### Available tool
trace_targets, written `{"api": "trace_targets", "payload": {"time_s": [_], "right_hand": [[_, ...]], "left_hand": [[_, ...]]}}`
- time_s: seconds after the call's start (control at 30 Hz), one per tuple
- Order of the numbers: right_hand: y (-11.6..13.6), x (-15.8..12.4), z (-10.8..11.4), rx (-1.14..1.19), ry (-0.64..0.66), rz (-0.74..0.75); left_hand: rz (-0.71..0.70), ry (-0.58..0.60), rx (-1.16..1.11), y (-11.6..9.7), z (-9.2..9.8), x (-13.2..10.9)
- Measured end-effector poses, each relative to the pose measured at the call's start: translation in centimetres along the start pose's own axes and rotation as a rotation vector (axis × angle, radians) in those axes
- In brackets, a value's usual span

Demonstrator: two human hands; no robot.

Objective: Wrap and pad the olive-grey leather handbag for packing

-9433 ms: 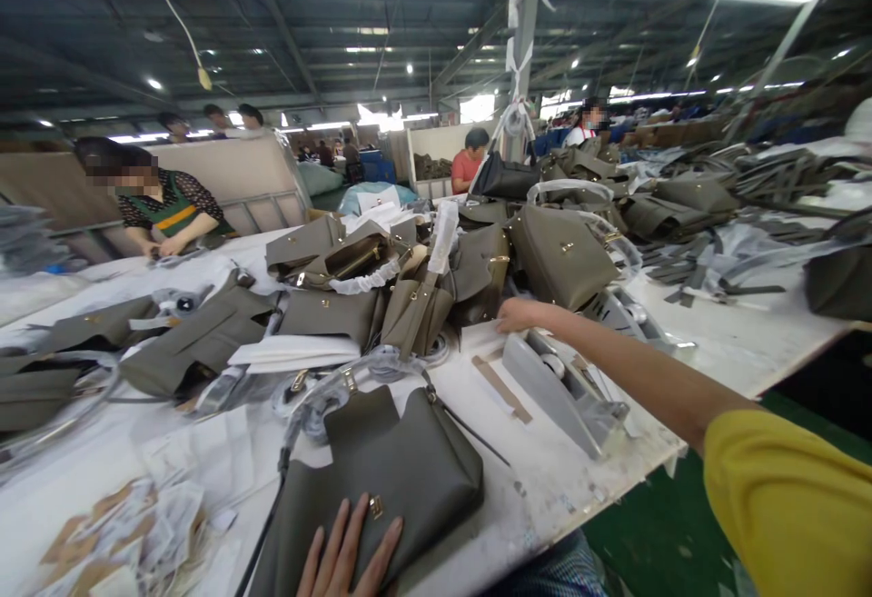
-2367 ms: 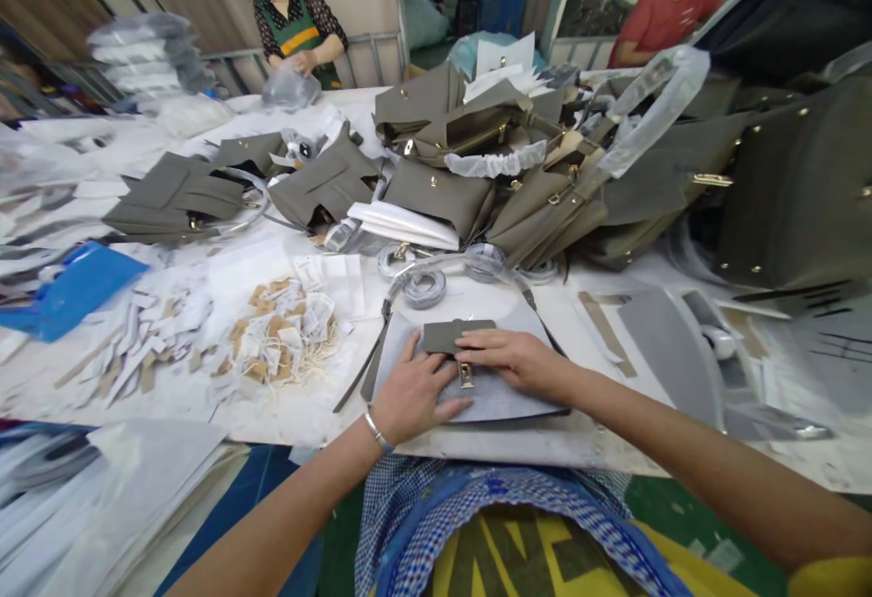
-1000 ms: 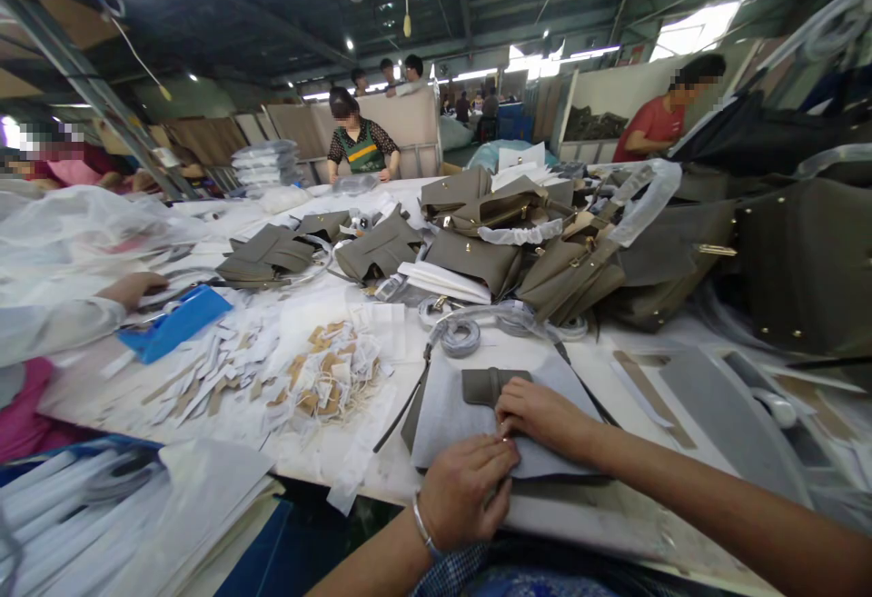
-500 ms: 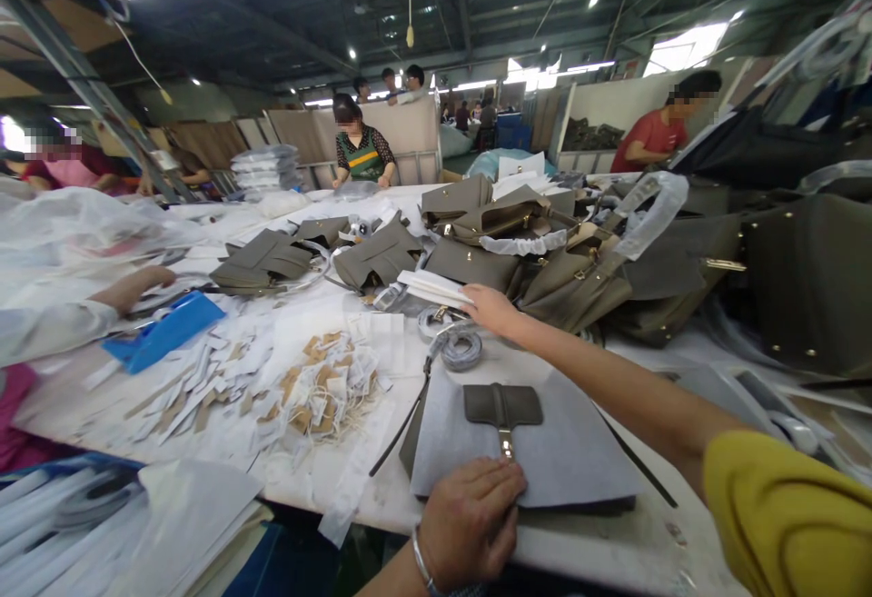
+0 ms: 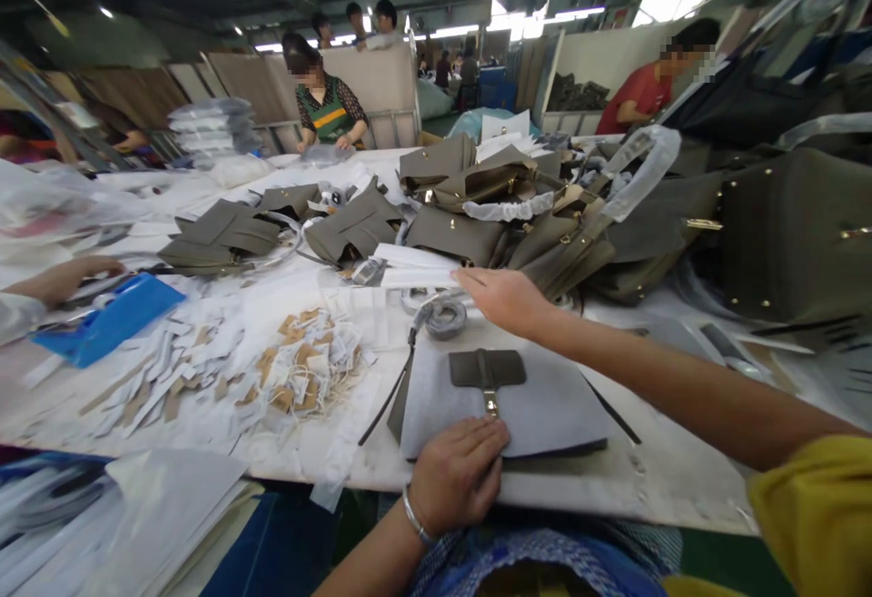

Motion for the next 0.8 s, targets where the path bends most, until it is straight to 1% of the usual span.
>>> {"api": "trace_targets", "payload": {"time_s": [0.07, 0.13, 0.2, 0.27, 0.37, 0.43, 0.63, 0.7, 0.8], "right_hand": [[2.6, -5.5, 0.9, -0.004, 0.011, 0.095], [4.7, -10.4, 0.7, 0.023, 0.064, 0.119], [5.9, -13.9, -0.2, 0.074, 0.129, 0.098], [6.3, -15.8, -1.5, 0.128, 0.175, 0.072], [5.8, -16.6, -3.0, 0.207, 0.206, 0.067], [5.5, -16.7, -3.6, 0.253, 0.212, 0.08], [5.8, -17.3, -4.1, 0.253, 0.189, 0.1], [5.9, -17.4, -4.1, 0.243, 0.2, 0.094], [5.9, -17.4, -4.0, 0.239, 0.191, 0.087]], "left_hand": [[0.011, 0.015, -0.011, 0.1, -0.2, -0.1], [0.026, 0.031, -0.028, 0.3, -0.3, -0.3], [0.039, 0.034, -0.038, 0.3, -0.4, -0.4], [0.038, 0.027, -0.032, 0.2, -0.5, -0.4], [0.02, 0.02, -0.007, 0.0, -0.4, -0.4], [0.014, 0.03, 0.004, 0.0, -0.4, -0.4], [0.014, 0.053, 0.017, -0.2, -0.2, -0.5], [0.009, 0.011, -0.001, -0.6, 0.5, -0.3], [0.028, -0.111, -0.023, -1.2, 1.8, 0.6]]}}
Point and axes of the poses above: each hand's wrist, its own x-axis towards the middle knuckle, its own z-axis out of the back of the hand, y = z × x, the point moved 5 cm from there along x, towards the middle knuckle, and after that the axes turned 3 degrees about -x, right-handed, at the moved point
